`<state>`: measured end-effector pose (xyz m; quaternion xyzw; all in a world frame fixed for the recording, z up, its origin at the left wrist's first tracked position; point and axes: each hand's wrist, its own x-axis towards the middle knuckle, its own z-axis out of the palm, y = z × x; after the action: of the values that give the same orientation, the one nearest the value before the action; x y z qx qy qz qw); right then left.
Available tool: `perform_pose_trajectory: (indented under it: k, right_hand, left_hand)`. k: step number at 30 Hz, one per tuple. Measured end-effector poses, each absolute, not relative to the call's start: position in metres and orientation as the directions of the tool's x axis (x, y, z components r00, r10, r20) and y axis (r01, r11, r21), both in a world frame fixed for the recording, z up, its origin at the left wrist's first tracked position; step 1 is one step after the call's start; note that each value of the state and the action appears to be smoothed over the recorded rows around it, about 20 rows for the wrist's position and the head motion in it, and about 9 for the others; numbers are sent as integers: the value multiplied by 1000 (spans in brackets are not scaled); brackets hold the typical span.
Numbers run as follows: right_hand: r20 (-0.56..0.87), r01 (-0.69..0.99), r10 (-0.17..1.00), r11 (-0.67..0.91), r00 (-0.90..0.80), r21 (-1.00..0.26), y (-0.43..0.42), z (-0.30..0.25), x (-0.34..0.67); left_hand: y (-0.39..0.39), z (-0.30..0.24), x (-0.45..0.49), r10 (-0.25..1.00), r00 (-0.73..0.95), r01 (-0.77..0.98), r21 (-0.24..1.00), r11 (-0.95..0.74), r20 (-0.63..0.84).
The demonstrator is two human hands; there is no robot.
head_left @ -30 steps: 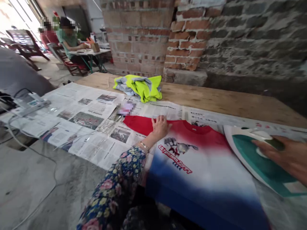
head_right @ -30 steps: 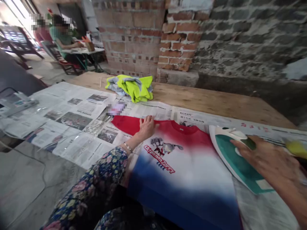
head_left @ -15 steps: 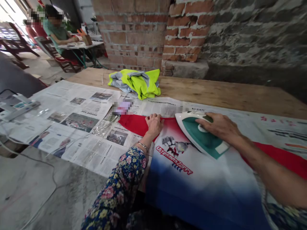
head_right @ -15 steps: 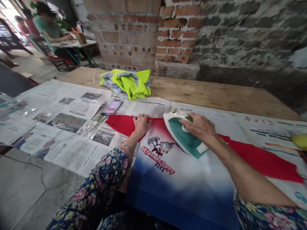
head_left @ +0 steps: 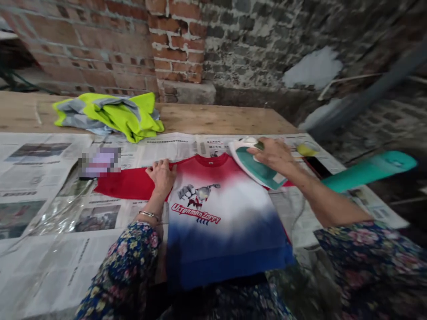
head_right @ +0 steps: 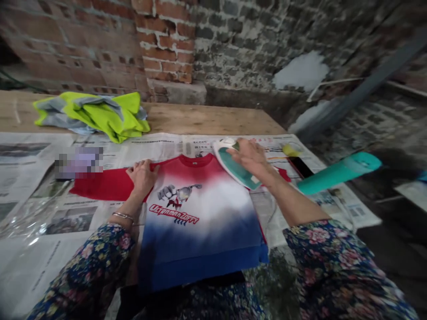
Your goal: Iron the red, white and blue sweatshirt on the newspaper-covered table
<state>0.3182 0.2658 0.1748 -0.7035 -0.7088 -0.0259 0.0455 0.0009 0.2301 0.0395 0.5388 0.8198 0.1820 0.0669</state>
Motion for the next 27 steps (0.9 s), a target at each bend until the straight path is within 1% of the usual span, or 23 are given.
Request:
perform_pose_trajectory:
  k: [2, 4, 6, 7, 9, 11, 13, 14, 17, 20, 24, 27]
  right_hand:
    - [34, 996, 999, 37, -34, -81, 259, 178, 291]
    - [-8, 975, 985, 172, -175, -140, 255, 176, 260]
    - [-73, 932, 950, 280, -303, -231, 253, 170, 232]
    - [-75, 907, 933, 320, -352, -273, 254, 166, 223]
    - [-65, 885, 919, 352, -388, -305, 255, 158, 217]
    - [-58, 889, 926, 340, -374, -305, 256, 155, 227]
    - [-75, 917, 950, 268, -302, -294, 256, 156, 252]
    - [-89, 937, 967, 207, -240, -283, 255, 158, 268]
    - [-101, 975, 994, -52, 30, -216, 251, 165, 324]
    - [-48, 940, 954, -299, 295, -166, 243, 172, 380]
    - [-15, 871, 879, -474, 477, -131, 232, 177, 437]
    - [4, 832, 837, -544, 548, -114, 228, 176, 463]
  left_hand:
    - [231, 41, -1, 902, -421, 861, 356, 362, 101]
    - [231, 41, -4, 896, -427, 865, 348, 363, 126]
    - [234, 41, -7, 895, -422, 868, 348, 354, 142]
    - [236, 41, -9, 898, -418, 870, 347, 351, 140]
    - [239, 41, -12, 899, -420, 870, 337, 359, 125]
    - [242, 40, -14, 897, -426, 871, 322, 371, 118]
    - [244, 41, -14, 899, -425, 874, 310, 375, 110]
    - [244, 41, -14, 900, -424, 874, 306, 377, 101]
    - [242, 43, -13, 899, -431, 865, 316, 389, 73]
    - [238, 46, -10, 879, -469, 838, 359, 411, 88]
    - [234, 51, -4, 807, -577, 776, 393, 492, 127]
    - [234, 55, 0, 804, -583, 775, 377, 507, 115]
